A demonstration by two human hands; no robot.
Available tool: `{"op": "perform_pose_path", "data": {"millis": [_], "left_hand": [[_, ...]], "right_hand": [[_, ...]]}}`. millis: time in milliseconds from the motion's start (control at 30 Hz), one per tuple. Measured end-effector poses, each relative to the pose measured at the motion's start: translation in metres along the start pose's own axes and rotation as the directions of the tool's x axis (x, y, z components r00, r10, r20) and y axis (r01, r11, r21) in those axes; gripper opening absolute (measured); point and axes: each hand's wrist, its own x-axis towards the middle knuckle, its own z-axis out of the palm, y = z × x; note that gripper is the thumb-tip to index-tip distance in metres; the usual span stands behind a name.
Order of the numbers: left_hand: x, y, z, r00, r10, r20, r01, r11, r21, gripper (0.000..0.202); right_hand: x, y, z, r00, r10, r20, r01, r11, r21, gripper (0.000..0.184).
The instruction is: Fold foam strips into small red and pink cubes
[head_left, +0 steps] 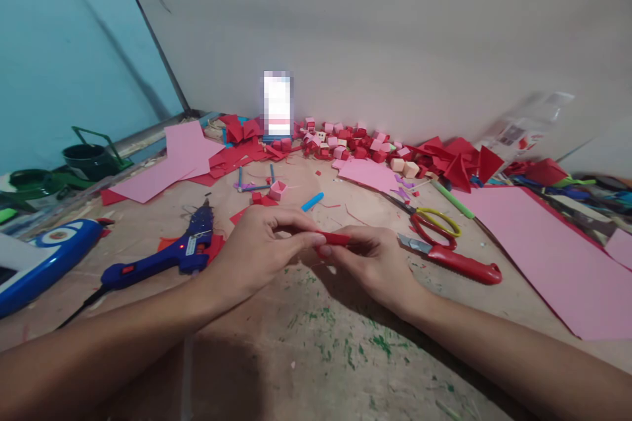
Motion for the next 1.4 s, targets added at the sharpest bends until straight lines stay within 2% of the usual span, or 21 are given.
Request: {"op": "perform_pose_path", "data": {"millis": [133, 267, 333, 467, 567, 667, 833, 1033, 1267, 1400], "left_hand": [[0.0, 0.002, -0.001, 0.998, -0.052, 0.032, 0.052, 0.999, -0.013, 0.011], [0.001, -0.001, -0.002, 0.998, -0.025, 0.065, 0.027, 0.999, -0.031, 0.012], [0.002, -0.004, -0.002, 0.996, -0.04, 0.074, 0.044, 0.998, -0.053, 0.009], [0.003, -0.009, 0.0, 0.986, -0.113, 0.126, 0.127, 0.986, -0.105, 0.013], [0.002, -0.008, 0.001, 0.985, -0.111, 0.133, 0.12, 0.991, -0.065, 0.016], [0.001, -0.006, 0.002, 0.988, -0.09, 0.128, 0.095, 0.995, -0.034, 0.018], [0.0, -0.008, 0.004, 0.971, -0.143, 0.189, 0.147, 0.989, -0.006, 0.019], [-0.001, -0.007, 0.007, 0.975, -0.144, 0.17, 0.145, 0.989, 0.003, 0.021], [0.0, -0.004, 0.009, 0.978, -0.11, 0.175, 0.091, 0.99, 0.112, 0.025], [-0.001, -0.004, 0.01, 0.965, -0.171, 0.197, 0.151, 0.982, 0.116, 0.025]], "right_hand": [[-0.001, -0.002, 0.0, 0.999, 0.019, -0.032, -0.018, 0.999, 0.046, 0.01], [-0.002, -0.003, -0.002, 0.994, -0.089, -0.059, 0.092, 0.995, 0.044, 0.008], [-0.001, -0.003, -0.003, 0.993, -0.095, -0.067, 0.098, 0.994, 0.042, 0.01], [0.001, -0.003, -0.004, 0.996, 0.03, -0.08, -0.023, 0.996, 0.086, 0.012], [0.003, -0.004, -0.004, 0.993, 0.109, -0.038, -0.103, 0.987, 0.125, 0.013], [0.003, -0.003, -0.004, 0.991, 0.135, -0.002, -0.133, 0.981, 0.139, 0.012], [0.005, 0.001, -0.004, 0.977, 0.207, -0.053, -0.188, 0.949, 0.253, 0.015], [0.008, 0.004, -0.005, 0.974, 0.221, -0.059, -0.193, 0.932, 0.308, 0.015], [0.01, 0.006, -0.004, 0.963, 0.249, -0.106, -0.196, 0.912, 0.361, 0.018], [0.011, 0.008, -0.004, 0.96, 0.252, -0.126, -0.185, 0.902, 0.391, 0.019]]}}
